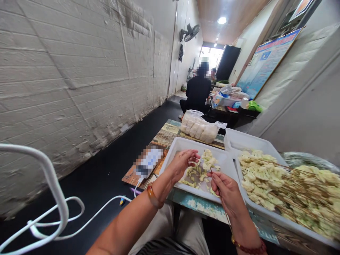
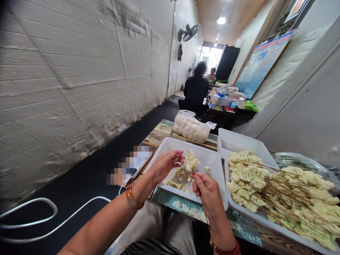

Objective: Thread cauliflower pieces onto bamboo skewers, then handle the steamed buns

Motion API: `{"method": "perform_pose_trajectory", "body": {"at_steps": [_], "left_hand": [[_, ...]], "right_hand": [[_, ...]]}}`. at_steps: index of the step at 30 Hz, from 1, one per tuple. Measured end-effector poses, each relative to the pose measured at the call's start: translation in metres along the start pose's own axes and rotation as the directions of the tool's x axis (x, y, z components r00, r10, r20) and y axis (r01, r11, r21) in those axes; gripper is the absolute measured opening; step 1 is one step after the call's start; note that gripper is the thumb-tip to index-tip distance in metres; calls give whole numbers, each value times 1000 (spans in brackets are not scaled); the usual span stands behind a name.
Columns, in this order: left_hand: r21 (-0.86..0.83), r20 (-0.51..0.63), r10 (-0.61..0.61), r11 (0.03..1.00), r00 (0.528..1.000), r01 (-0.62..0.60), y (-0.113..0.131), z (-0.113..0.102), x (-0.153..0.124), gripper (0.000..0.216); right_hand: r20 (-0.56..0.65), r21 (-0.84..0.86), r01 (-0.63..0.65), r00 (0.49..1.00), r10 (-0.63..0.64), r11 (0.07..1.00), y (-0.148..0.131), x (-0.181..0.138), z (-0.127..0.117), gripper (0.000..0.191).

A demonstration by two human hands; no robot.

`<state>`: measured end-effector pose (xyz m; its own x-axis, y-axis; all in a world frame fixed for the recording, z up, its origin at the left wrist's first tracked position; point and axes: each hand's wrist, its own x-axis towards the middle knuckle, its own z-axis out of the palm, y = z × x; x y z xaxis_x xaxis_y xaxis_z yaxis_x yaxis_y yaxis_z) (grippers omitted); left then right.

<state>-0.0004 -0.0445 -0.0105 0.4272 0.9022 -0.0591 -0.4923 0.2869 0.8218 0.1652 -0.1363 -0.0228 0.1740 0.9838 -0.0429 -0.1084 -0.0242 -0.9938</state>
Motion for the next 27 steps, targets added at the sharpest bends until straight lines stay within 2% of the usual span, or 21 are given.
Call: {"method": "perform_pose_trajectory", "body": {"at_steps": [4, 6, 8, 15, 22, 24, 27], "left_hand": [[79, 128, 57, 995, 990, -68, 0, 7, -6, 48], [61, 220, 67, 995, 973, -83, 1, 12, -10, 50], [34, 257, 64, 997, 964, -75, 2, 18, -12, 46], [85, 132, 35, 995, 991, -46, -3, 28, -12, 47], [123, -47, 150, 982, 988, -143, -16, 35, -12, 39], [98, -27, 133, 987, 991, -130, -15, 35, -12, 40], [29, 78, 39, 999, 996, -42, -7, 31, -10, 48]], "right_hand": [[43, -7, -3, 999, 3, 1000, -3, -1, 2, 39], [66, -12, -6, 998, 7, 1000, -2, -1, 3, 39], [84, -23, -9, 996, 11, 1000, -1, -1, 3, 39], [104, -165, 69, 993, -52, 984, 9, 2, 2, 35], [108, -224, 91, 992, -68, 970, 10, 0, 4, 35], [110, -199, 77, 992, -56, 977, 9, 0, 4, 35], [109, -102, 42, 994, -31, 994, 8, 1, 2, 36]]}}
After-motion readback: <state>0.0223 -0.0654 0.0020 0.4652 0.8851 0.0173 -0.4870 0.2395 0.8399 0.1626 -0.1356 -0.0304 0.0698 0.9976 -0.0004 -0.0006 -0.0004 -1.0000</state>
